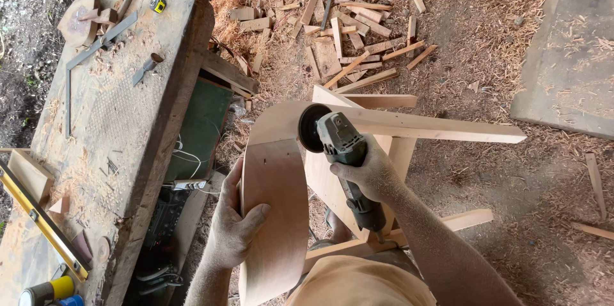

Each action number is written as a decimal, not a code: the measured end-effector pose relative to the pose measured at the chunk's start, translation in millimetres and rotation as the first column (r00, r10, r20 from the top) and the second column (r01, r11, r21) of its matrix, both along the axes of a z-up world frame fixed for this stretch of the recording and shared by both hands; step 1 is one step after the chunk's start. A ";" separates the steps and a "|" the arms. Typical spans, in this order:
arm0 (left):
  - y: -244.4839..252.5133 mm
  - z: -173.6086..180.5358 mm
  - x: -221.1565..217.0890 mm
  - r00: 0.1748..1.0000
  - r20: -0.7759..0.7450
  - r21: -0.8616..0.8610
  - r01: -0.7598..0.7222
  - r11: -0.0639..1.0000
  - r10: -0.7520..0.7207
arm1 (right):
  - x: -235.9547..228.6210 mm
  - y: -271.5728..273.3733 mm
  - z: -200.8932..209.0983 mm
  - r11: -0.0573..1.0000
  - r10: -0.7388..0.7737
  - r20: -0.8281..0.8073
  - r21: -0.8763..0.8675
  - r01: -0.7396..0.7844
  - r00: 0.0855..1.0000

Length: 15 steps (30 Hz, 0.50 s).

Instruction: The person sands a wooden chair backrest using an angle grinder with a sanding disc. They hold the chair with one hand and operate the tool with the other, moving it along the curved surface to smooth the wood. The person repositions the chair multiple times to access different areas.

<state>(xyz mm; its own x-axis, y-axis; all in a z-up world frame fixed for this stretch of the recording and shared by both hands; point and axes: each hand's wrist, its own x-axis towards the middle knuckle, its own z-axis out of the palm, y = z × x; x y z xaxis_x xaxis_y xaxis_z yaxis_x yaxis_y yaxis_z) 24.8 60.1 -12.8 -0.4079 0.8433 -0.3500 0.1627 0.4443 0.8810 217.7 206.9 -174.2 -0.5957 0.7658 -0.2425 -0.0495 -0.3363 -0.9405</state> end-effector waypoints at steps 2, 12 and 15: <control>0.7 0.8 0.9 1.000 -0.002 -0.001 0.001 1.000 -0.001 | -0.2 1.1 2.2 1.000 0.004 -0.024 -0.001 -0.004 1.000; 1.1 -1.2 2.0 1.000 -0.001 0.009 -0.003 1.000 0.003 | 1.1 3.5 6.7 1.000 0.008 0.000 -0.015 -0.008 1.000; 0.3 -1.2 2.5 1.000 -0.014 -0.004 -0.002 1.000 0.002 | 1.5 3.5 7.4 1.000 0.009 -0.009 -0.011 -0.009 1.000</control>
<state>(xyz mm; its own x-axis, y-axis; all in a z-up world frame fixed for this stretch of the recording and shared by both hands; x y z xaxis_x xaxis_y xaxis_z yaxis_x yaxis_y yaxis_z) 27.3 60.4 -14.0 -0.4144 0.8412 -0.3474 0.1739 0.4479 0.8770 219.3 210.4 -166.8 -0.6049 0.7575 -0.2456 -0.0547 -0.3472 -0.9362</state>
